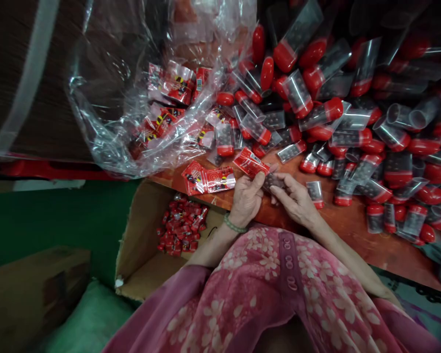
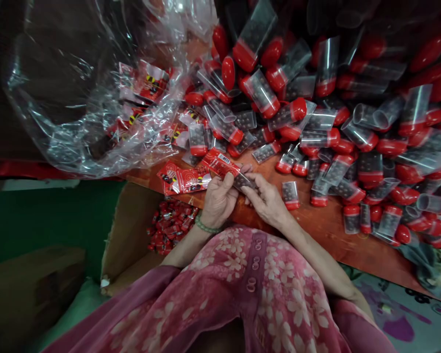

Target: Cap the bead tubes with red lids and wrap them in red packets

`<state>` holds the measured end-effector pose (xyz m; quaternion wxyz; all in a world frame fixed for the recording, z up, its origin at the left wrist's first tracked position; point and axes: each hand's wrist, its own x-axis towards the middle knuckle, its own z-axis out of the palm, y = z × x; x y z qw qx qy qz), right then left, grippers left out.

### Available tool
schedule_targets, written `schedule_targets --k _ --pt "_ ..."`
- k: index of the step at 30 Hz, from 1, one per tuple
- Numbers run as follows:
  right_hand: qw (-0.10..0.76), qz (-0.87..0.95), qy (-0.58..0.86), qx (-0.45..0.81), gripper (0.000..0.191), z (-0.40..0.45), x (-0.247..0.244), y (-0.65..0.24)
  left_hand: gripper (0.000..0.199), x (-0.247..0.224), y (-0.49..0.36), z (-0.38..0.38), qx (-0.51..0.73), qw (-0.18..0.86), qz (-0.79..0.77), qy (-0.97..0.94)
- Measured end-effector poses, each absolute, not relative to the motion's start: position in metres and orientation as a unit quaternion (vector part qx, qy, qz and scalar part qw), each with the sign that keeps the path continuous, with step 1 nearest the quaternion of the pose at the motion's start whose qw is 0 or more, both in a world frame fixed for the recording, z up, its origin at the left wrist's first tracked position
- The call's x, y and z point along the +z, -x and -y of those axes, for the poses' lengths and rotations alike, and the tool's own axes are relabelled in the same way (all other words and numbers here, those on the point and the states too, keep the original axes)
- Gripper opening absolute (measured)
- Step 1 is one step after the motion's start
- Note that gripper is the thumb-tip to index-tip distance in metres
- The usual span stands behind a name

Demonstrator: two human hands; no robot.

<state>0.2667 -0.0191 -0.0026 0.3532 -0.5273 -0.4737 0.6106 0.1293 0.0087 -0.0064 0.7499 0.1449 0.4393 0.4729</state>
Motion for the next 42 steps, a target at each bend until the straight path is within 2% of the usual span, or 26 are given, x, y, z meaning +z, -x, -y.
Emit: schedule_targets --k 3,9,14,21,26,32,38,42 --pt "0.383 0.471 0.551 0.573 0.037 0.020 -0.005 -0.260 0.053 -0.007 -0.132 -0.008 0.476 0.744 -0.446 -0.145" --pt "0.399 0.416 0.472 0.667 0.040 0.013 -0.005 -0.262 0.058 -0.004 -0.122 -0.012 0.471 0.751 -0.430 -0.173" --pt "0.380 0.466 0.520 0.607 0.036 0.012 -0.003 -0.261 0.053 -0.004 -0.119 -0.016 0.501 0.719 -0.455 -0.158" --pt "0.388 0.369 0.482 0.694 0.047 0.008 -0.002 -0.261 0.044 -0.006 -0.118 -0.019 0.472 0.753 -0.432 -0.155" --pt "0.406 0.318 0.477 0.712 0.053 0.001 -0.002 -0.258 0.047 0.000 -0.120 -0.014 0.416 0.782 -0.428 -0.181" --pt "0.411 0.331 0.518 0.674 0.061 -0.001 -0.008 -0.255 0.042 0.007 -0.126 -0.011 0.428 0.770 -0.450 -0.145" --pt "0.428 0.417 0.564 0.569 0.069 0.001 -0.008 -0.257 0.039 0.012 -0.121 -0.006 0.400 0.809 -0.422 -0.082" --pt "0.413 0.502 0.564 0.509 0.067 0.003 -0.012 -0.260 0.036 0.011 -0.116 0.000 0.389 0.829 -0.400 -0.045"
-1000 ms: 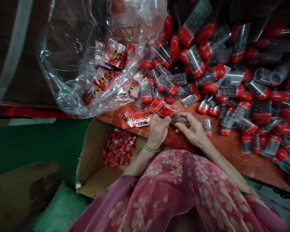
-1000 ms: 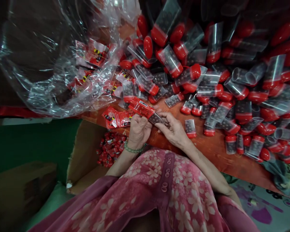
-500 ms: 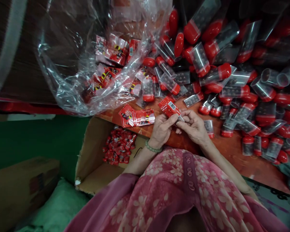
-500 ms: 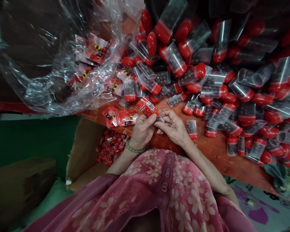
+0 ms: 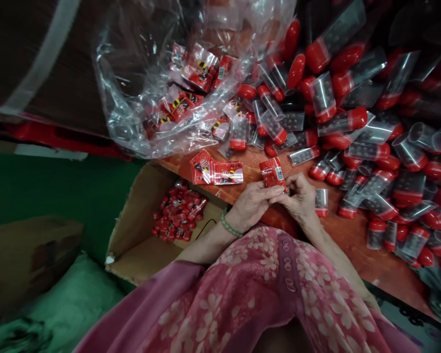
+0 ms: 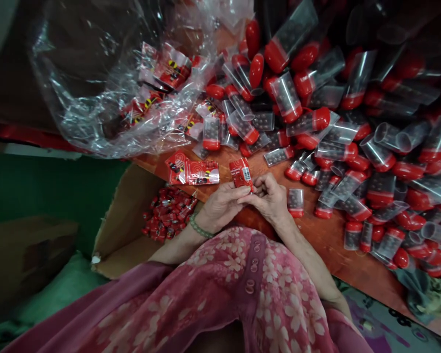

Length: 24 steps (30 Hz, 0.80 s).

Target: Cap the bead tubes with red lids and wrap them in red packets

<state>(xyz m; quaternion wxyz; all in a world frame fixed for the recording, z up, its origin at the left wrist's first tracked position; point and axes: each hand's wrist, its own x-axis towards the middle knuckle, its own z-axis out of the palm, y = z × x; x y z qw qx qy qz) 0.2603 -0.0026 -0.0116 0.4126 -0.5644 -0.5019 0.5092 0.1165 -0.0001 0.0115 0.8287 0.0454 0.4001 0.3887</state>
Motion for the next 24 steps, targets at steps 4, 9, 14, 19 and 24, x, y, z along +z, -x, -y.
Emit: schedule_targets --k 4,9,14,19,24 --pt "0.369 0.599 0.556 0.443 0.065 0.005 -0.018 -0.265 0.038 0.010 -0.110 0.009 0.374 0.841 -0.388 -0.040" --pt "0.285 0.751 0.420 0.423 0.055 0.013 -0.009 -0.262 0.039 0.019 -0.078 0.037 0.349 0.829 -0.422 -0.113" --pt "0.185 0.844 0.351 0.360 0.046 0.013 0.004 -0.251 0.049 0.013 0.004 0.091 0.345 0.668 -0.617 -0.233" --pt "0.201 0.869 0.391 0.227 0.034 -0.006 -0.003 -0.225 0.075 -0.006 0.092 0.135 0.271 0.426 -0.840 -0.199" --pt "0.168 0.889 0.389 0.175 0.046 -0.021 -0.012 -0.202 0.066 -0.010 0.096 0.108 0.293 0.196 -0.872 -0.340"
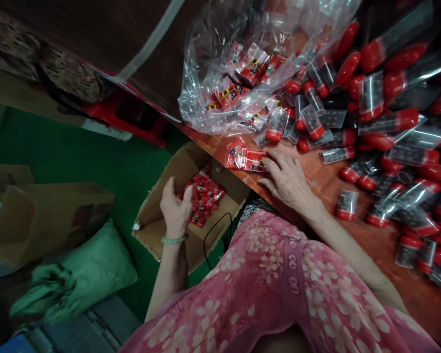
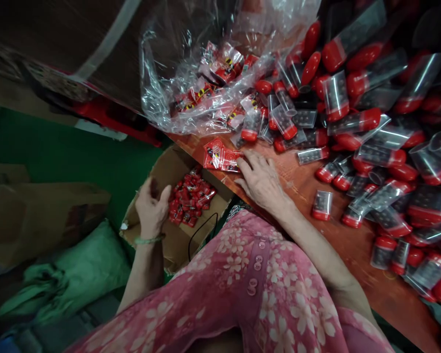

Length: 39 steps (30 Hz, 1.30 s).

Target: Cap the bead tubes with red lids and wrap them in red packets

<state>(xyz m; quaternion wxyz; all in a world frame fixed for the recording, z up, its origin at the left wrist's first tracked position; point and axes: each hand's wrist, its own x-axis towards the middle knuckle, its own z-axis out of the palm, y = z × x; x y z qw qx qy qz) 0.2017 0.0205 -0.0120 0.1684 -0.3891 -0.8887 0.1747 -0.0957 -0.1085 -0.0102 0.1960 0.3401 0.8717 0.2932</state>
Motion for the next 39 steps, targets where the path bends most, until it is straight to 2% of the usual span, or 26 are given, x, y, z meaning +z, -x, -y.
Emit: schedule_targets --k 3,9,19,29,35,39 --pt "0.152 0.886 0.403 0.174 0.048 -0.025 -0.016 -0.195 0.047 -0.017 0.066 0.065 0.312 0.155 -0.801 -0.488" --pt "0.148 0.886 0.400 0.180 0.043 -0.033 -0.024 -0.193 0.043 -0.031 0.030 0.015 0.254 0.084 -0.770 -0.579" --pt "0.142 0.883 0.404 0.190 0.034 -0.019 -0.018 -0.220 0.031 -0.021 -0.029 0.029 0.232 0.125 -0.738 -0.621" --pt "0.103 0.877 0.418 0.213 0.030 0.000 0.009 -0.288 0.030 0.004 -0.067 0.046 0.198 0.262 -0.631 -0.703" --pt "0.152 0.845 0.452 0.244 0.035 0.007 0.007 -0.299 0.025 0.011 -0.066 0.045 0.270 0.155 -0.586 -0.748" --pt "0.159 0.833 0.479 0.227 0.028 0.014 0.002 -0.286 0.031 0.003 -0.078 0.037 0.256 0.166 -0.473 -0.826"
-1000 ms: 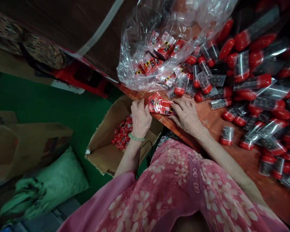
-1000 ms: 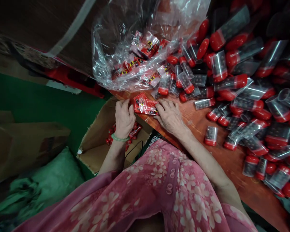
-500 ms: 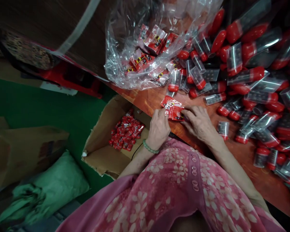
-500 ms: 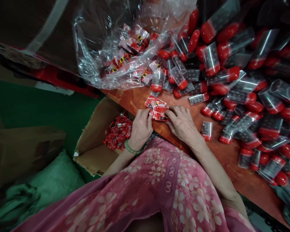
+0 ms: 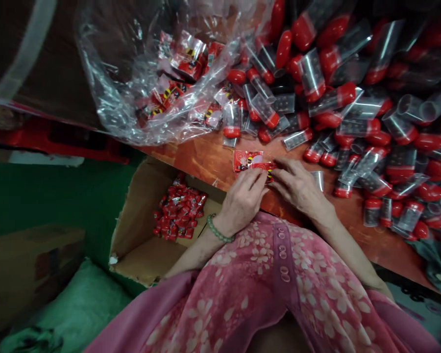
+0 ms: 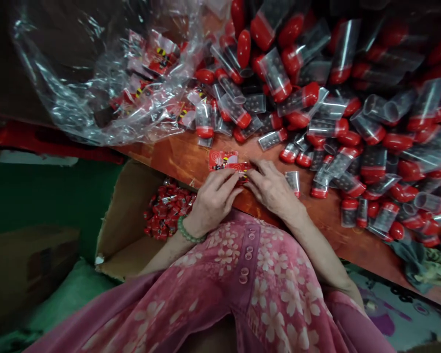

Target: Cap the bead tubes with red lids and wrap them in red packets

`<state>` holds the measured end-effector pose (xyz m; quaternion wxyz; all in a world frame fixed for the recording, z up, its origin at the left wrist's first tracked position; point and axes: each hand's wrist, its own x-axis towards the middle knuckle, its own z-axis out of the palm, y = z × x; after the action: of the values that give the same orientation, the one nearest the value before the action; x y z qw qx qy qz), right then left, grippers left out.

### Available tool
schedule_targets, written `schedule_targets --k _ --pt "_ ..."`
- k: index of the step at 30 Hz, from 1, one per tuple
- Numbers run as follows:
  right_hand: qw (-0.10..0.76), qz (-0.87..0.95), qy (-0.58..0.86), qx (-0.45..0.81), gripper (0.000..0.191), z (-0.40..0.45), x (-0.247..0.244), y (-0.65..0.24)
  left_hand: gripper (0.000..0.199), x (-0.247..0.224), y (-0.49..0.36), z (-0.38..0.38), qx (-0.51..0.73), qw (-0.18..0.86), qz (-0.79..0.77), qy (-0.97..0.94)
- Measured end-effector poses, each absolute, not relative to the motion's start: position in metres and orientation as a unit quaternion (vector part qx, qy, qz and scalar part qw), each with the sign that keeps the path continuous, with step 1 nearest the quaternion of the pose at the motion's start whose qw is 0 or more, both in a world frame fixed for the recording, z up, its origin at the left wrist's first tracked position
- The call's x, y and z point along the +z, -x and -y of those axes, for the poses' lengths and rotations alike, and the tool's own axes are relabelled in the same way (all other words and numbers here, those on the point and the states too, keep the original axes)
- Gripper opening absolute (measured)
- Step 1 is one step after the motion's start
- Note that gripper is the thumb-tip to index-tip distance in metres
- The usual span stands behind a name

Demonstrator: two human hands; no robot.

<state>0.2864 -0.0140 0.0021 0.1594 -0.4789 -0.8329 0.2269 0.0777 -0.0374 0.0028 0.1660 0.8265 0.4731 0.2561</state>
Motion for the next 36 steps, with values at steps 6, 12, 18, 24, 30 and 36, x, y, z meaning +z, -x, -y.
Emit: schedule_targets --k 6,12,18,24,30,36 --pt "0.146 0.824 0.501 0.220 0.030 0.020 0.006 -0.273 0.037 -0.018 -0.082 0.025 0.230 0.170 -0.423 -0.860" --pt "0.158 0.785 0.572 0.181 0.027 0.045 0.026 -0.304 0.024 -0.015 -0.080 0.017 0.292 0.073 -0.404 -0.864" --pt "0.092 0.712 0.688 0.110 0.034 0.062 0.024 -0.327 0.019 -0.013 -0.078 0.007 0.296 0.149 -0.411 -0.849" --pt "0.079 0.684 0.709 0.151 0.055 0.052 0.018 -0.327 0.028 -0.008 -0.076 -0.001 0.239 0.210 -0.422 -0.849" --pt "0.208 0.683 0.670 0.202 0.022 0.055 0.026 -0.342 0.023 -0.011 -0.083 0.004 0.232 0.195 -0.466 -0.831" --pt "0.243 0.666 0.658 0.255 0.017 0.063 0.031 -0.352 0.018 -0.008 -0.084 0.005 0.304 0.194 -0.470 -0.806"
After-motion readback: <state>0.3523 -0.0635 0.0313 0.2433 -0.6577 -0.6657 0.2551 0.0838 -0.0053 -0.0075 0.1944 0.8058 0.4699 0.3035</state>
